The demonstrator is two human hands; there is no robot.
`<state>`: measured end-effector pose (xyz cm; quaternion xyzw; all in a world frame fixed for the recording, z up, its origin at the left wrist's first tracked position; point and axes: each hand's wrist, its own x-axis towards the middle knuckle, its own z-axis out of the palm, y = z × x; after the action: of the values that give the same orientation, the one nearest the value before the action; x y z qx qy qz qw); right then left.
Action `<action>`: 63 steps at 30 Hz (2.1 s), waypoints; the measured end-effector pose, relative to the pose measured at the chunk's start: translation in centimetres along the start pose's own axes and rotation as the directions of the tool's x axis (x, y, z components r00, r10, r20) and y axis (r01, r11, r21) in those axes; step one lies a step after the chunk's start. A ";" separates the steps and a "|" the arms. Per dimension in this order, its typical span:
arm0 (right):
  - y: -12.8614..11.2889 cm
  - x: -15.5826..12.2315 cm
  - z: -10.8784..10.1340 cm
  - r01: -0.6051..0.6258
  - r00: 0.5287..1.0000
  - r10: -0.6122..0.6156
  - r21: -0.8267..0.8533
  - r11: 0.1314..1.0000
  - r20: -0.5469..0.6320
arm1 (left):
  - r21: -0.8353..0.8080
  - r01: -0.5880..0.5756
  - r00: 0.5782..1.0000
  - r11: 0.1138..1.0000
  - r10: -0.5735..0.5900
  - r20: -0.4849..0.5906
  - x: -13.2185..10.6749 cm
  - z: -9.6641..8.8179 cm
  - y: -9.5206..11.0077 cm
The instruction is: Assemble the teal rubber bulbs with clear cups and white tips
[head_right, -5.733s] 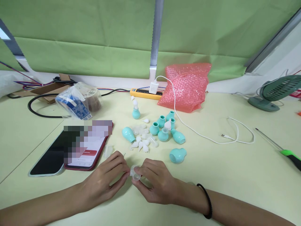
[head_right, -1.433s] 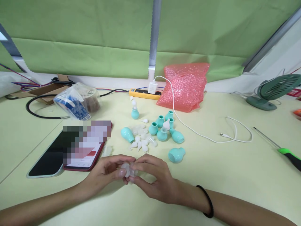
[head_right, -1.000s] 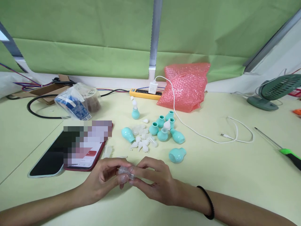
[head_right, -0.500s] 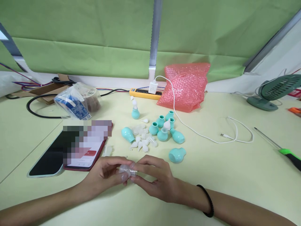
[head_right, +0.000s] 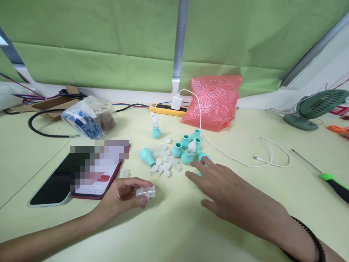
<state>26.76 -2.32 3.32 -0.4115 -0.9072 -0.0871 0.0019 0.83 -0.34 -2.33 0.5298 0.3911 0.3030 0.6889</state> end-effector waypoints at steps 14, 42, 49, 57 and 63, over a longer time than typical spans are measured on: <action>-2.2 1.9 -1.7 0.154 0.977 -0.201 0.406 0.901 0.075 | 0.175 -0.100 0.995 0.979 0.097 0.026 -0.6 0.1 0.6; -7.6 4.2 6.2 0.151 0.901 0.336 0.924 0.352 -0.276 | 0.183 -0.182 0.967 0.966 0.209 -0.144 -0.6 0.5 -0.8; -7.6 3.9 6.2 0.152 0.918 0.311 0.944 0.292 -0.244 | 0.234 -0.254 0.966 0.939 0.259 0.010 -0.6 0.7 -1.2; -7.3 3.8 5.7 0.260 0.922 0.171 0.882 0.392 -0.347 | 0.000 -0.186 0.977 0.983 0.185 -0.101 -0.6 0.3 -0.9; -7.5 3.7 6.3 0.285 0.905 0.184 0.868 0.406 -0.384 | -0.121 -0.152 0.987 0.981 0.143 -0.079 -0.5 0.3 -0.6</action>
<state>19.10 -3.37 -3.76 -0.2853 -0.7949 0.3341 0.4186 0.87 -1.04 -2.73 0.5014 0.3546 0.3959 0.6827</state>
